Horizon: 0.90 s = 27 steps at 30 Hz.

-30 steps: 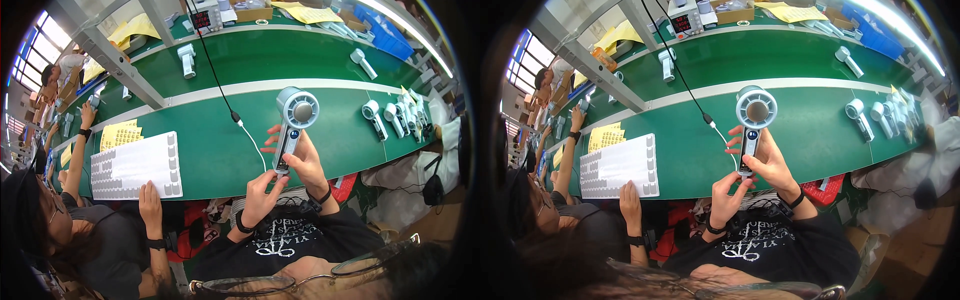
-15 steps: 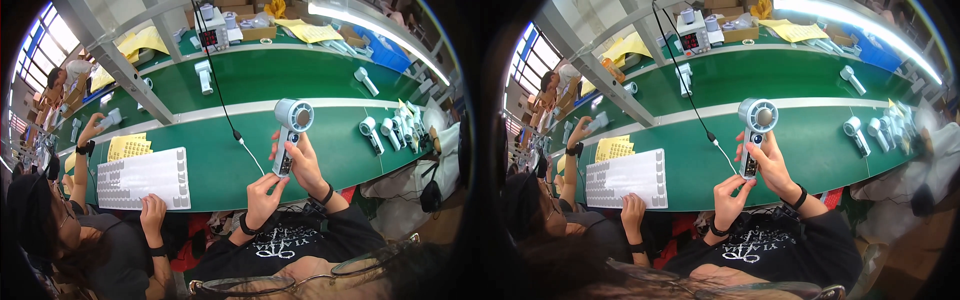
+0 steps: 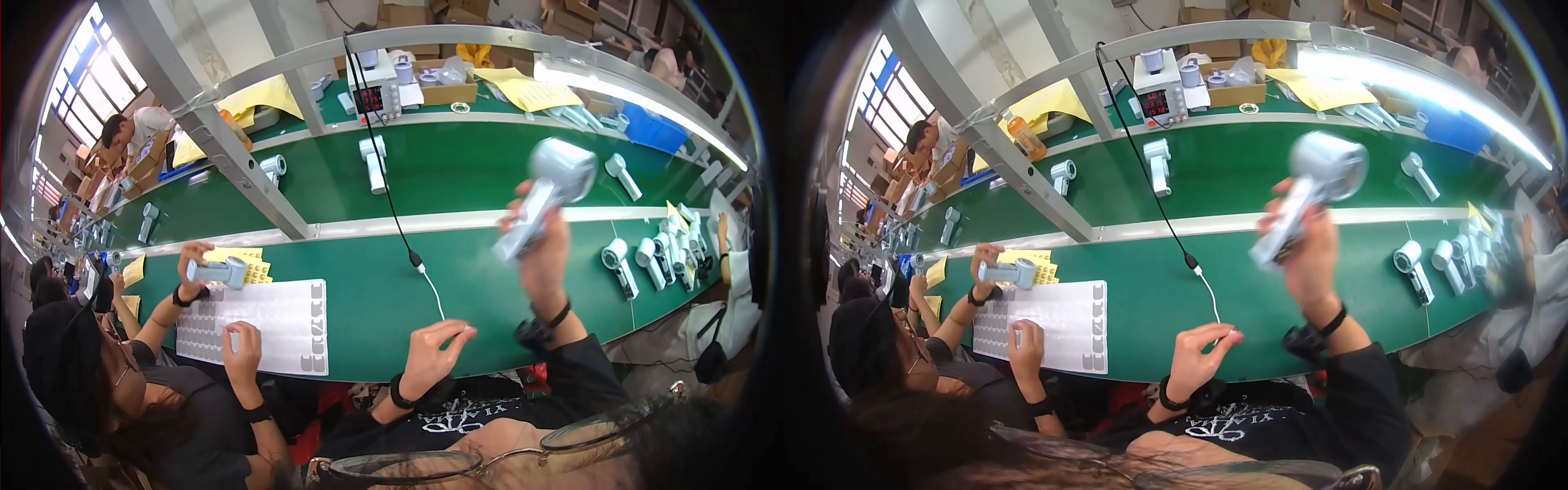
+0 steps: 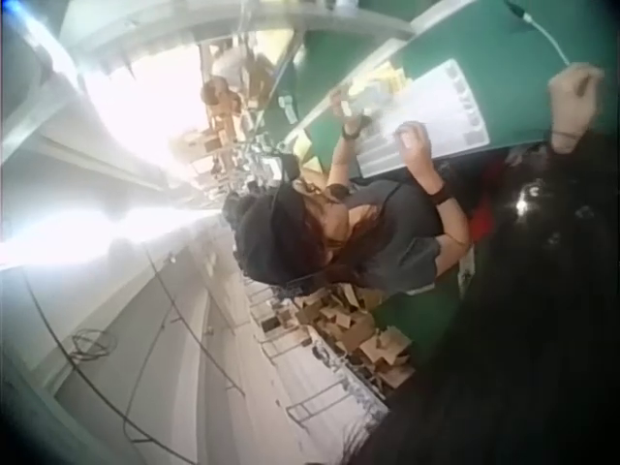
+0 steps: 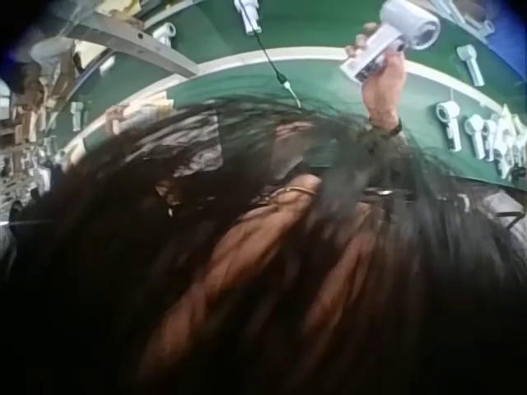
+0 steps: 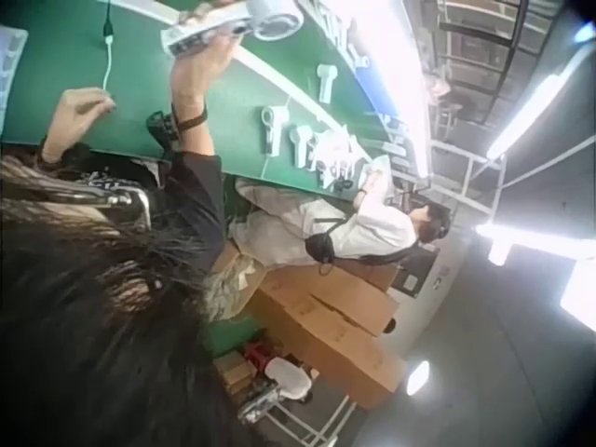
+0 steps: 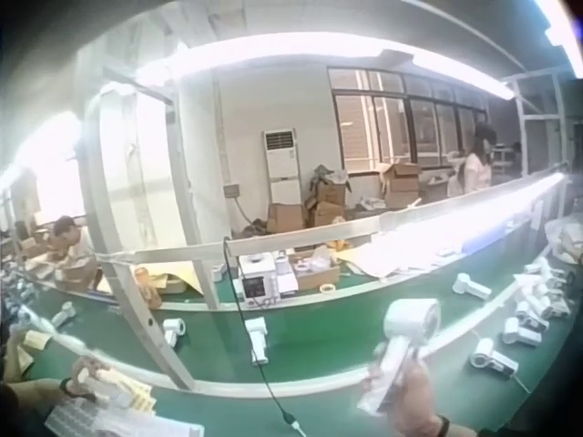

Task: The person picks up a handheld fan, plugs a cable into its base, and presses a button to test it. After unplugging the cable, the person places the fan onto the conveyor belt and repeats the process.

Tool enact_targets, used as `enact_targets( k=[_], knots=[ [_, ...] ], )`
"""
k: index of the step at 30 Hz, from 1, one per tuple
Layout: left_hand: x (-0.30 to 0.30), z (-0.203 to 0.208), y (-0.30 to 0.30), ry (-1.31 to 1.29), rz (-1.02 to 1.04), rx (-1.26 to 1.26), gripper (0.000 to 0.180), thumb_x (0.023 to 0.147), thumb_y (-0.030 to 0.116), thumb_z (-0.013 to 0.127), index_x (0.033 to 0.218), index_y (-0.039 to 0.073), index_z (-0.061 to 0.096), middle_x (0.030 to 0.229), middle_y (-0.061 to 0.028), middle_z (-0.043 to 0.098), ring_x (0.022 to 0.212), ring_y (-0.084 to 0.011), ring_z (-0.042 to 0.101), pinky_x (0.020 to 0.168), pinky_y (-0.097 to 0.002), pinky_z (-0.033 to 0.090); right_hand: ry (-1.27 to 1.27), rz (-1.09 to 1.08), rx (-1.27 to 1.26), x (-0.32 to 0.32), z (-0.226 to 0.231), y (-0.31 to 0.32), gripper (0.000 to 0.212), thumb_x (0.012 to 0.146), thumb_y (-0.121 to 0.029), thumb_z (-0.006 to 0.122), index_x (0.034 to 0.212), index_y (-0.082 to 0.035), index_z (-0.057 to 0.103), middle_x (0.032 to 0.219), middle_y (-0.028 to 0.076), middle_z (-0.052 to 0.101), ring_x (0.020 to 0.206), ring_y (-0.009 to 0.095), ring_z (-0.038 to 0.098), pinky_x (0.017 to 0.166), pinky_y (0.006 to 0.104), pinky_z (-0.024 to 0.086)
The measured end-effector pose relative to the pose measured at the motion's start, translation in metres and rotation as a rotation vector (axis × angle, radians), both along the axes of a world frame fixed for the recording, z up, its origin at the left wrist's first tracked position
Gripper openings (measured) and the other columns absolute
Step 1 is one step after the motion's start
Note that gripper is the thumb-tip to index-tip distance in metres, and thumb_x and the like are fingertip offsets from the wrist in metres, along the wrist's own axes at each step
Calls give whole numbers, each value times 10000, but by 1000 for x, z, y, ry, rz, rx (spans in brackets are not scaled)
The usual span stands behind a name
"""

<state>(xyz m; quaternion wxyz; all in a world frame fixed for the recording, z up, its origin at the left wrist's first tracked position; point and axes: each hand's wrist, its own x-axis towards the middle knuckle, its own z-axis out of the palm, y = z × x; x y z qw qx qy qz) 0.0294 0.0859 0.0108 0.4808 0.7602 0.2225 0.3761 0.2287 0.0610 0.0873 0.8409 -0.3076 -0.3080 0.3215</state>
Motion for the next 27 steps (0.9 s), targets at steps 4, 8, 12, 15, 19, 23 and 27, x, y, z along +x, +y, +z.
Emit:
enact_targets(
  k=[4, 8, 12, 15, 19, 23, 27],
  knots=[
    [-16, -13, 20, 70, 79, -75, 62, 828, 26, 675, 829, -34, 694, 798, -127, 698, 716, -207, 678, 646, -282, 509, 90, 550, 71, 77, 15, -14, 734, 877, -329, 631, 1456, -29, 294, 1067, 71, 542, 734, 126, 532, 667, 287, 492],
    [-23, -8, 34, 103, 257, -19, 71, 836, 30, 671, 828, -38, 690, 797, -123, 697, 714, -204, 676, 649, -283, 508, -1213, -217, -581, 108, -13, 16, 859, 797, -218, 688, 1499, -89, 209, 1080, 96, 553, 740, 155, 565, 679, 306, 509],
    [-22, -5, 33, 106, 289, -3, 75, 840, 32, 670, 831, -42, 684, 796, -122, 694, 713, -202, 675, 650, -280, 507, -1262, -349, -825, 177, -83, 77, 900, 729, -121, 696, 1493, -117, 222, 1154, 160, 558, 823, 238, 633, 725, 345, 524],
    [-24, -7, 30, 113, 321, 4, 76, 839, 32, 673, 833, -43, 680, 797, -121, 692, 711, -200, 674, 648, -276, 505, -1155, -518, -1117, 205, -119, 124, 800, 742, -132, 699, 1445, -98, 320, 1225, 217, 541, 1051, 355, 601, 878, 450, 485],
    [-31, -4, 30, 121, 371, 21, 79, 838, 34, 676, 831, -45, 676, 800, -120, 691, 709, -199, 674, 648, -273, 505, -1432, -936, -1368, 211, -150, 178, 710, 766, -212, 716, 1377, -39, 396, 1299, 256, 491, 1230, 446, 454, 1003, 587, 357],
    [-32, 0, 31, 109, 389, -1, 75, 838, 29, 674, 831, -47, 675, 806, -121, 691, 709, -199, 674, 649, -273, 505, -1570, -812, -999, 137, -154, 242, 695, 840, -454, 636, 1254, 83, 482, 1349, 283, 419, 1333, 480, 294, 1041, 682, 223],
    [-29, 4, 34, 113, 383, 10, 72, 841, 23, 669, 835, -49, 671, 810, -122, 692, 711, -198, 674, 650, -276, 506, -1379, -439, -1134, 80, -178, 291, 640, 839, -449, 623, 1193, 74, 521, 1370, 275, 397, 1352, 472, 245, 1052, 661, 205]
  ],
)
